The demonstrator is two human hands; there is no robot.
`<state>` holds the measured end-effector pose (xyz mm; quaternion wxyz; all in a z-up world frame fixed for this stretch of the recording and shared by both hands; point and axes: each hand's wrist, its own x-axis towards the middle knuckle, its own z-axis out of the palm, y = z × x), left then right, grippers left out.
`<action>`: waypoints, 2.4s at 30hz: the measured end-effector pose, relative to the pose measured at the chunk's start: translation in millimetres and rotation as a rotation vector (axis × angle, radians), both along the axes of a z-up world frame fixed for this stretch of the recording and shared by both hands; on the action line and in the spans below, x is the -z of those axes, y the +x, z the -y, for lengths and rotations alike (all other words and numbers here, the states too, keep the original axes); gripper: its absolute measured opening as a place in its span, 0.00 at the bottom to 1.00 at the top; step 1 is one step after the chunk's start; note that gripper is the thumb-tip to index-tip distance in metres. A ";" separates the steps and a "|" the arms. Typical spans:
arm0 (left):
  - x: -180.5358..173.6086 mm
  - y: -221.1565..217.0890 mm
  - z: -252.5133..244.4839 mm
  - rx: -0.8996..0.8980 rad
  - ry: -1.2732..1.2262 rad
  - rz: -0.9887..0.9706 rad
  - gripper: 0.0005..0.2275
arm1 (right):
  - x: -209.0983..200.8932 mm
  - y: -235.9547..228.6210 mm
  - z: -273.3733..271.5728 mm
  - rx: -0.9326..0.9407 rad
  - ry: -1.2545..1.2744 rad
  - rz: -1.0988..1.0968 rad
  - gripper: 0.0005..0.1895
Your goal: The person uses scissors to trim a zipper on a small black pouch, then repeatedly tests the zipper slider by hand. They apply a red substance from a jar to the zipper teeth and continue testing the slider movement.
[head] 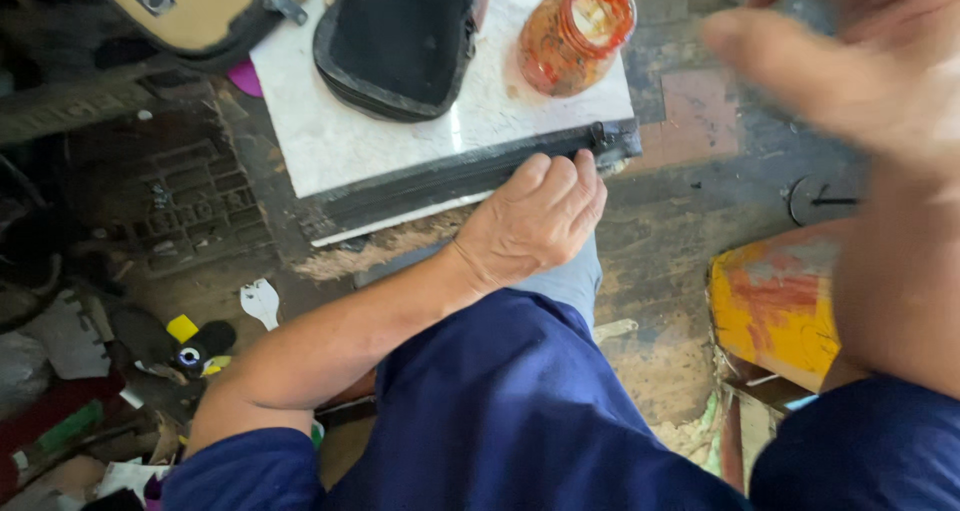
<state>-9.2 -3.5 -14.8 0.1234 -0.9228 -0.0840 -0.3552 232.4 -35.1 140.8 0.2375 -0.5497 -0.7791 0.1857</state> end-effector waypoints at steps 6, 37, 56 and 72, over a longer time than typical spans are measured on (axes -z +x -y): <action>0.9 -0.1 -1.9 0.017 -0.017 0.026 0.07 | 9.8 -35.2 43.2 0.044 -0.125 0.018 0.05; 8.9 11.9 -2.1 0.036 -0.011 0.162 0.11 | 156.7 -18.1 94.0 0.454 0.489 0.450 0.17; 7.9 11.3 -1.8 0.025 -0.008 0.156 0.11 | 148.8 -53.4 85.1 0.456 0.523 0.347 0.20; 2.3 7.7 -2.9 0.024 -0.015 0.154 0.11 | 143.3 -50.7 82.2 0.497 0.604 0.653 0.20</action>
